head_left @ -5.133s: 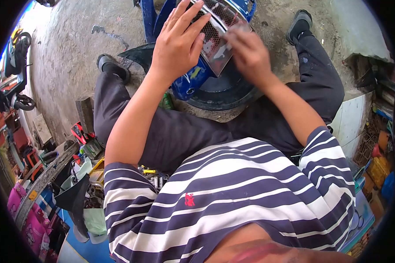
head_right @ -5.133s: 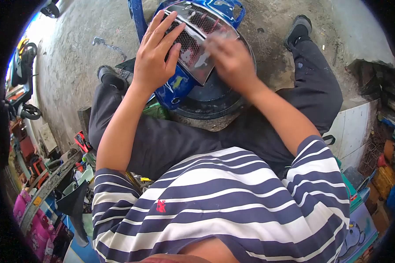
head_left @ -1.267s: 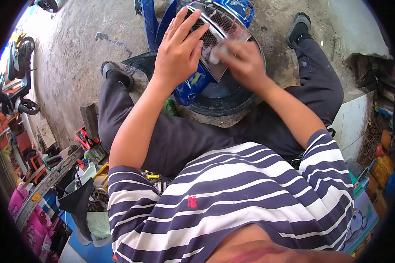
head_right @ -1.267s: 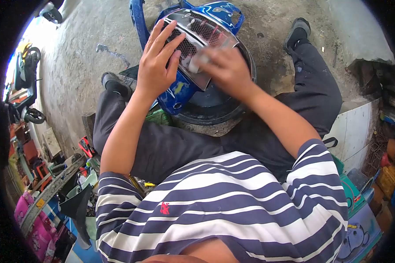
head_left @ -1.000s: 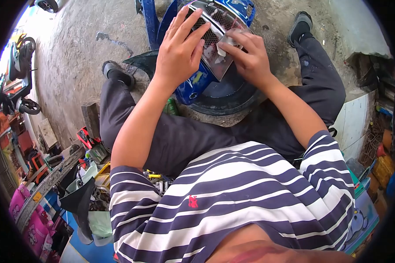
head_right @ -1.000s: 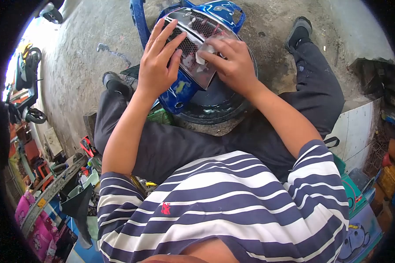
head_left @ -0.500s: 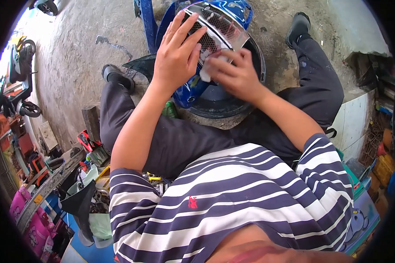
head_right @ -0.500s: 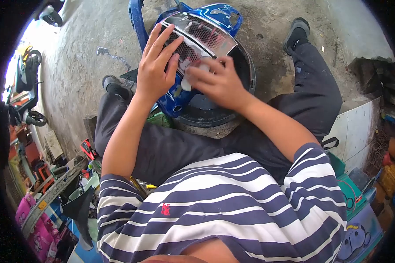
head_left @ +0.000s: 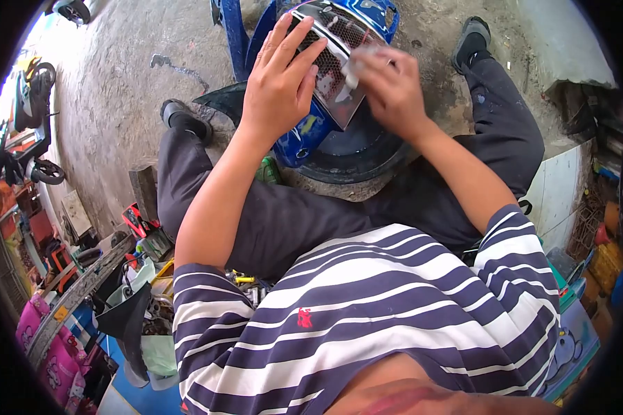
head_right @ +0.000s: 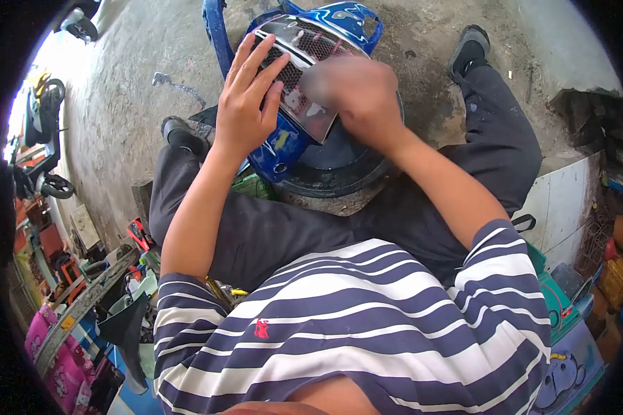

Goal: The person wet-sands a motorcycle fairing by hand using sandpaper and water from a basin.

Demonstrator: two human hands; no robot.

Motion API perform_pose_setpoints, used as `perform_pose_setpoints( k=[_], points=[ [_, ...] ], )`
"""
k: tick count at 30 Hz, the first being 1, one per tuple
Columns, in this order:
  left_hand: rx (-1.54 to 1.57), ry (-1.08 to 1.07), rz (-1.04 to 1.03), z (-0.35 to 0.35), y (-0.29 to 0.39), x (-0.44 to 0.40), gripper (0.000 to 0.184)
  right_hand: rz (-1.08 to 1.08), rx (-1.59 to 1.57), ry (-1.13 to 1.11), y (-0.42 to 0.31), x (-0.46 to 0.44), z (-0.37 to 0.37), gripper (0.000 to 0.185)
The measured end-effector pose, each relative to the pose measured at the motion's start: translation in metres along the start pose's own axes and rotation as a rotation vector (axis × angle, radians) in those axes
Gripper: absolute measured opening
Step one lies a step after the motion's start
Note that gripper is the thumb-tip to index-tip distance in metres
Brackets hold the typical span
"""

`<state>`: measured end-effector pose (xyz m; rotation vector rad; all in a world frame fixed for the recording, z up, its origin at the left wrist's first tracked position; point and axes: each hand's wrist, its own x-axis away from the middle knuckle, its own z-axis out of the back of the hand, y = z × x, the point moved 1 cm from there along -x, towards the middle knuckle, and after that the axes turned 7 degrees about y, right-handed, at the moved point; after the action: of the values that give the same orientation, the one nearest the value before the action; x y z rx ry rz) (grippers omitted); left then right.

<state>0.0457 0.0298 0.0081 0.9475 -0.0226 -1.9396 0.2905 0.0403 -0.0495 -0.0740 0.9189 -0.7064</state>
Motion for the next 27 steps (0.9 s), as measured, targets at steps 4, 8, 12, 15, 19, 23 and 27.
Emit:
perform_pose_setpoints(
  k=[4, 8, 12, 15, 19, 23, 27],
  points=[
    [-0.015, -0.002, -0.001, -0.001, -0.001, -0.001, 0.039, 0.19, -0.026, -0.14, -0.026, 0.008, 0.004, 0.026],
    [-0.003, 0.0, -0.007, -0.001, -0.001, 0.0, 0.04, -0.006, 0.044, 0.018, 0.007, -0.013, 0.006, 0.029],
    [0.002, 0.001, -0.003, -0.001, -0.001, -0.002, 0.04, 0.157, -0.019, -0.145, -0.025, 0.004, 0.008, 0.029],
    [-0.004, -0.008, -0.003, -0.001, -0.001, 0.0, 0.04, 0.154, -0.022, -0.101, -0.019, 0.001, 0.005, 0.026],
    [-0.001, -0.001, -0.003, -0.001, 0.0, -0.001, 0.04, 0.015, 0.019, -0.035, 0.002, -0.009, 0.01, 0.032],
    [-0.008, -0.005, 0.004, -0.001, -0.001, -0.002, 0.04, 0.157, -0.092, -0.125, -0.026, -0.004, 0.01, 0.03],
    [-0.012, -0.002, 0.003, -0.001, 0.001, -0.001, 0.04, -0.005, -0.104, -0.022, 0.009, -0.014, 0.009, 0.035]
  ],
)
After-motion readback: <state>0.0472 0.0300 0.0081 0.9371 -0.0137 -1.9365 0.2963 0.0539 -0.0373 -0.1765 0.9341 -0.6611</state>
